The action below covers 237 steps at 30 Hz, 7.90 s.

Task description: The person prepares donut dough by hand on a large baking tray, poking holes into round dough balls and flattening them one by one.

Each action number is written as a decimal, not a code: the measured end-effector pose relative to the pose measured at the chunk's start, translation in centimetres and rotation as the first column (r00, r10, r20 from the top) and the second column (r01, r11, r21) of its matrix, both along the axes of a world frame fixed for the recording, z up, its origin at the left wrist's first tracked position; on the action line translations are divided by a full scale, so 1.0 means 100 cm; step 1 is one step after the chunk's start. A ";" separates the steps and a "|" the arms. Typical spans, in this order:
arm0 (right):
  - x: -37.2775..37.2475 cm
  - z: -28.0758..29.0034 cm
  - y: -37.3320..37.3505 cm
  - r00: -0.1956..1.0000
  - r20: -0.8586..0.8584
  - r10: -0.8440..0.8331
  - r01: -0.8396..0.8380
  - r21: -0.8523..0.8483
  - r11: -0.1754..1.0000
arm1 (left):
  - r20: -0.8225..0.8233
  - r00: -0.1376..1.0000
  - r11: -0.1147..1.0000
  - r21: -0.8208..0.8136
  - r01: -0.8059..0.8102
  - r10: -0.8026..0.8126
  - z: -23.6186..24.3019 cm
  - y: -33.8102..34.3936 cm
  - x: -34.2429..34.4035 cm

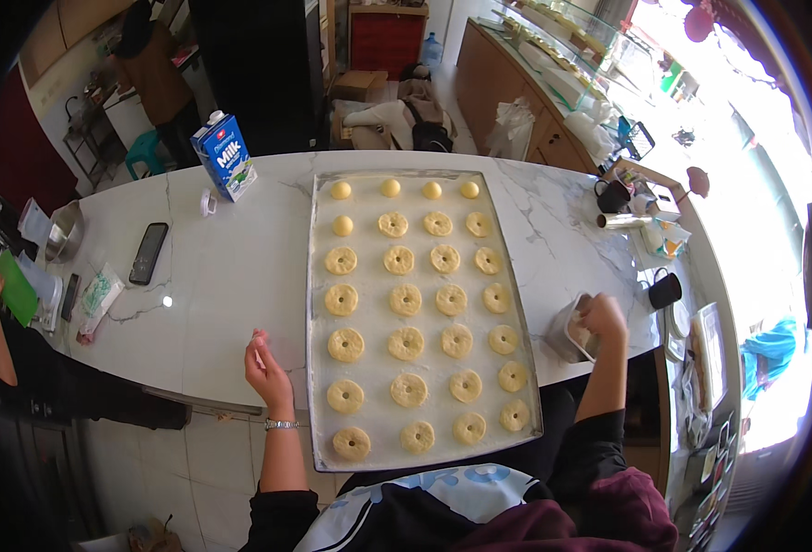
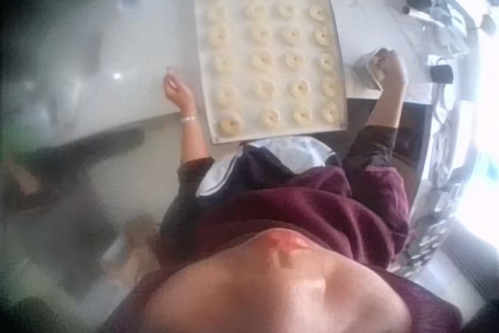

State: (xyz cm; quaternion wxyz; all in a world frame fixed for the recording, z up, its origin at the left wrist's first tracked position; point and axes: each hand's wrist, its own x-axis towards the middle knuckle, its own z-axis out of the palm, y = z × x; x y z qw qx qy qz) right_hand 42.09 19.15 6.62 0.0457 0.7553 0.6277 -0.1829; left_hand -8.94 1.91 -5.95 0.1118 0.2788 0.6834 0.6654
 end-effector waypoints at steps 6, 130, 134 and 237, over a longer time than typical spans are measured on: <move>0.019 -0.062 -0.009 0.950 0.212 0.230 -0.286 0.292 0.913 | -0.013 1.000 0.998 0.056 0.013 -0.012 -0.007 0.002 -0.003; -0.275 0.023 -0.148 0.192 -0.657 0.729 -0.388 0.632 0.671 | 0.517 0.622 0.809 0.382 0.447 -0.588 0.108 -0.044 0.096; -0.267 0.016 -0.141 0.137 -0.903 0.408 -0.360 0.338 0.869 | 0.552 0.601 0.813 0.329 0.480 -0.578 0.115 -0.050 0.102; -0.239 0.017 -0.134 0.081 -0.948 0.307 -0.478 0.234 0.847 | 0.685 0.499 0.792 0.192 0.580 -0.531 0.113 -0.037 0.111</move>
